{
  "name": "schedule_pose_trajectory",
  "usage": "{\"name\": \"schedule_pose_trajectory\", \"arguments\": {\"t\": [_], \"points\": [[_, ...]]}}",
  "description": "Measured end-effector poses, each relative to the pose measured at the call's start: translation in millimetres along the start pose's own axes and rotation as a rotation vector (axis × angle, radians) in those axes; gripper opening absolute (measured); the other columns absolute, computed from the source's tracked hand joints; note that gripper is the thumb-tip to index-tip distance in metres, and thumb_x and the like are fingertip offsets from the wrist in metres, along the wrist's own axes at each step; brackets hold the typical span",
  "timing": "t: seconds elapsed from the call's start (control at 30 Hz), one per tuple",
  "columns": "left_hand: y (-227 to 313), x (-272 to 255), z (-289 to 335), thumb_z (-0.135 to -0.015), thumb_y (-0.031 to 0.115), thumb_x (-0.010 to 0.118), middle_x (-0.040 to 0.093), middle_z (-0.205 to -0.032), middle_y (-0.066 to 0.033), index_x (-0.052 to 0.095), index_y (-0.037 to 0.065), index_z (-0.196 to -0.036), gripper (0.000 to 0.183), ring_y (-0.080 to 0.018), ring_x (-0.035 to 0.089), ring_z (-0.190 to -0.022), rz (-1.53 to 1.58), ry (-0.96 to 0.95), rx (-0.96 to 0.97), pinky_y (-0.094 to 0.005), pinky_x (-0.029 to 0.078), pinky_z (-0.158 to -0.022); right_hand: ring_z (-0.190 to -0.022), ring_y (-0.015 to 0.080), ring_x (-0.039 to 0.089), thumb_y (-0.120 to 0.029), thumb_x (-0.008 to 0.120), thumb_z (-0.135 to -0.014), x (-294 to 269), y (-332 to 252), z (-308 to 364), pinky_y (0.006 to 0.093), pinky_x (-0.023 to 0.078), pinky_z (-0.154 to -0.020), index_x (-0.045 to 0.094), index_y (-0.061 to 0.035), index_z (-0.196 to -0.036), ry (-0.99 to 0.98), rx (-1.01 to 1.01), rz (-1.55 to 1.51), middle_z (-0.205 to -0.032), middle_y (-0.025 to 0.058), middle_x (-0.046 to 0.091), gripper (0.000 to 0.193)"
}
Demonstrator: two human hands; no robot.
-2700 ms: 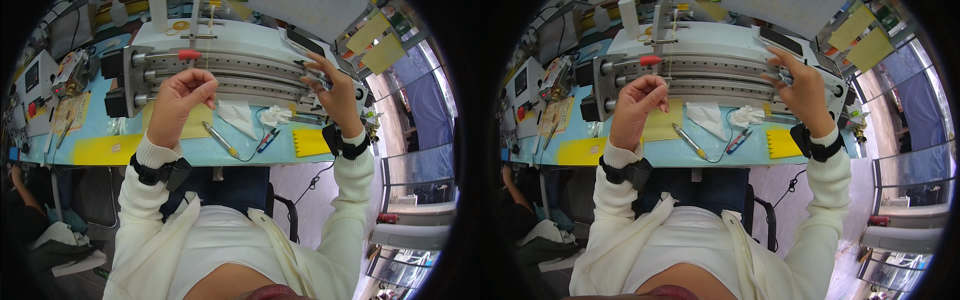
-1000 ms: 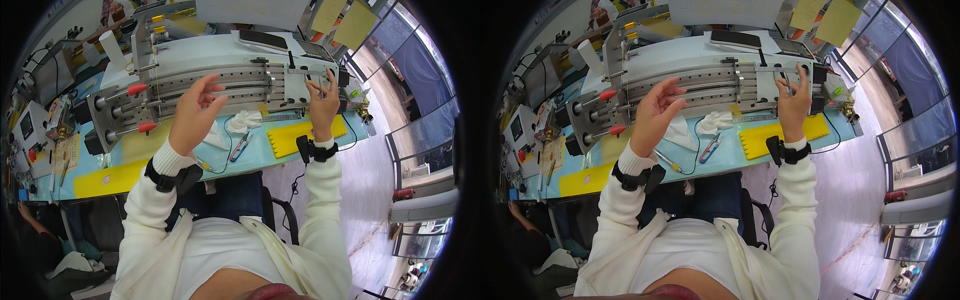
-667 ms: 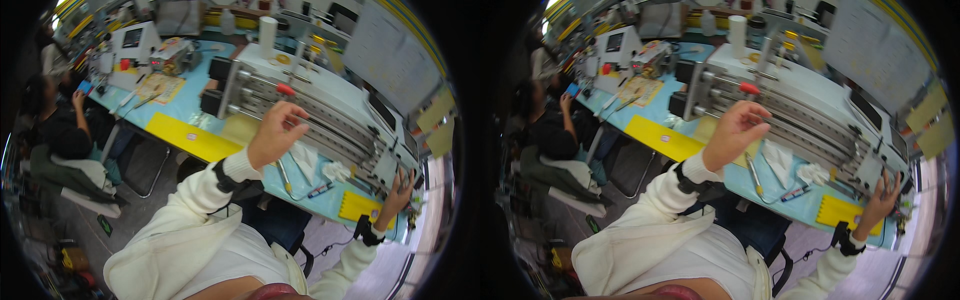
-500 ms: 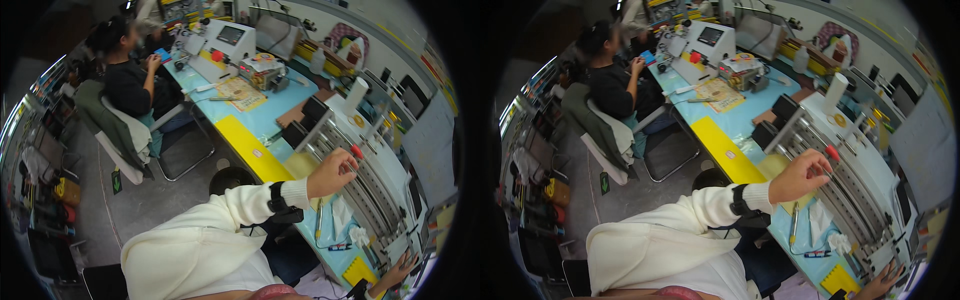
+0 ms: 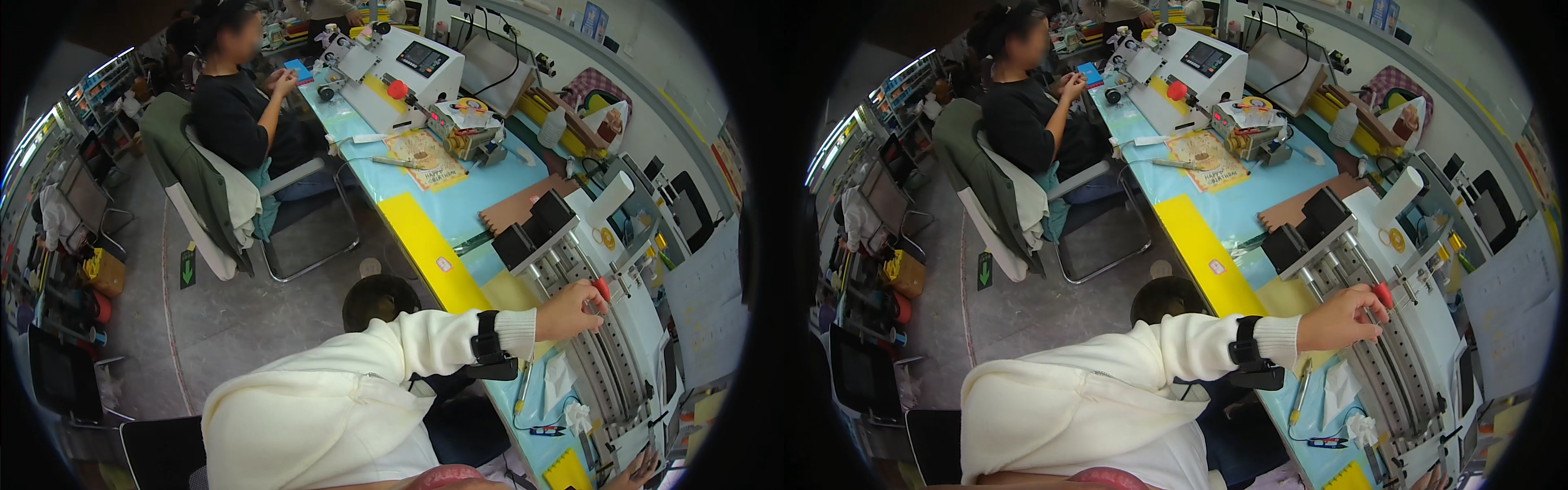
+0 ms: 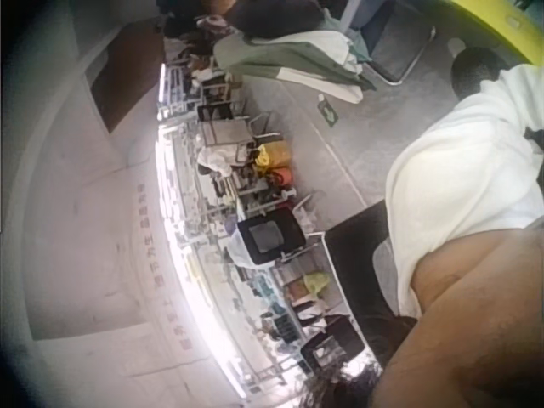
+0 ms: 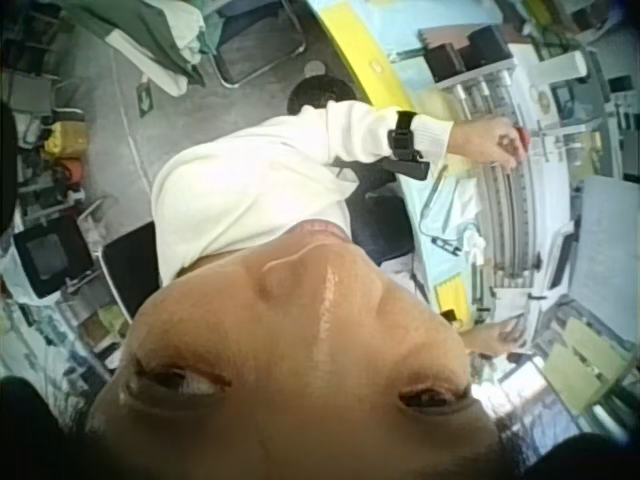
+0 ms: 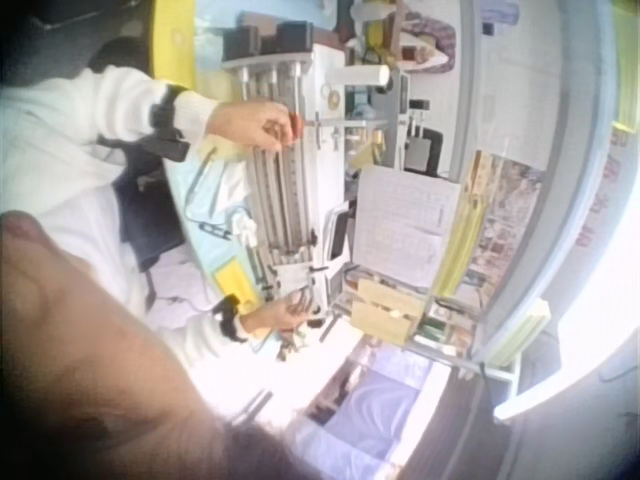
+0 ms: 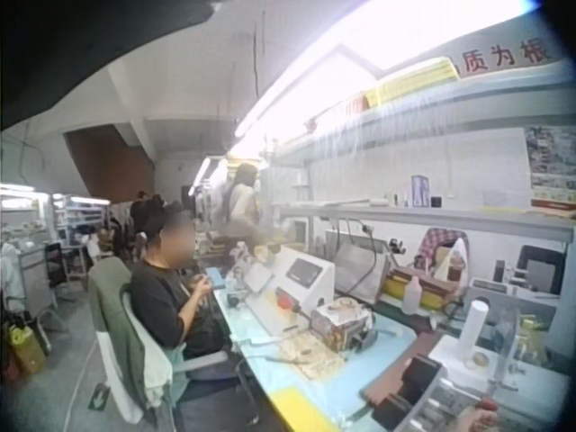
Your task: The person repeatedly picks small components from a yellow tray, uses pliers to trim or adjust them, and places them into a jig on a workbench. The person also wipes the tray and handles a small purple component during the process.
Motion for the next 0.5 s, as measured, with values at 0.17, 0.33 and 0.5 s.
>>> {"name": "schedule_pose_trajectory", "arguments": {"t": [0.17,0.33,0.5], "points": [[2.1,0.7,-1.7,-0.083,0.004,0.074,0.052,-0.112,-0.0056,0.064,0.002,-0.096,0.016,-0.0124,0.063,-0.08,-0.1,0.14,0.062,-0.0256,0.053,-0.064,-0.095,0.0076,0.062,-0.002,0.064,-0.096,10.3,-22.5,1.8,0.0189,0.047,-0.074,0.063,-0.0037,-0.126,-0.055,-0.014,-0.05,-0.115,0.0056,0.072,0.03],[-22.2,18.1,0.2,-0.092,0.009,0.069,0.066,-0.104,-0.0072,0.063,0.002,-0.106,0.017,-0.0127,0.071,-0.082,0.296,-0.036,-0.177,-0.0232,0.049,-0.056,-0.099,0.0085,0.063,-0.002,0.063,-0.097,31.2,-79.2,3.5,0.0187,0.048,-0.075,0.065,-0.0028,-0.124,-0.086,-0.068,-0.193,-0.118,0.0059,0.071,0.027],[-11.2,51.1,20.8,-0.1,0.026,0.063,0.062,-0.066,-0.0025,0.062,0.0,-0.077,0.034,-0.0061,0.052,-0.056,-0.265,-0.389,-0.086,-0.0247,0.041,-0.052,-0.087,0.0065,0.063,-0.002,0.065,-0.095,91.1,-127.2,9.8,0.0196,0.048,-0.075,0.069,-0.0003,-0.109,-0.31,0.016,-0.424,-0.099,0.005,0.073,0.014]]}}
Point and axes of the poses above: each hand's wrist, its own z-axis away from the middle knuckle, its own x-axis out of the palm, y = z × x, the point moved 9 cm from there along -z, towards the middle knuckle
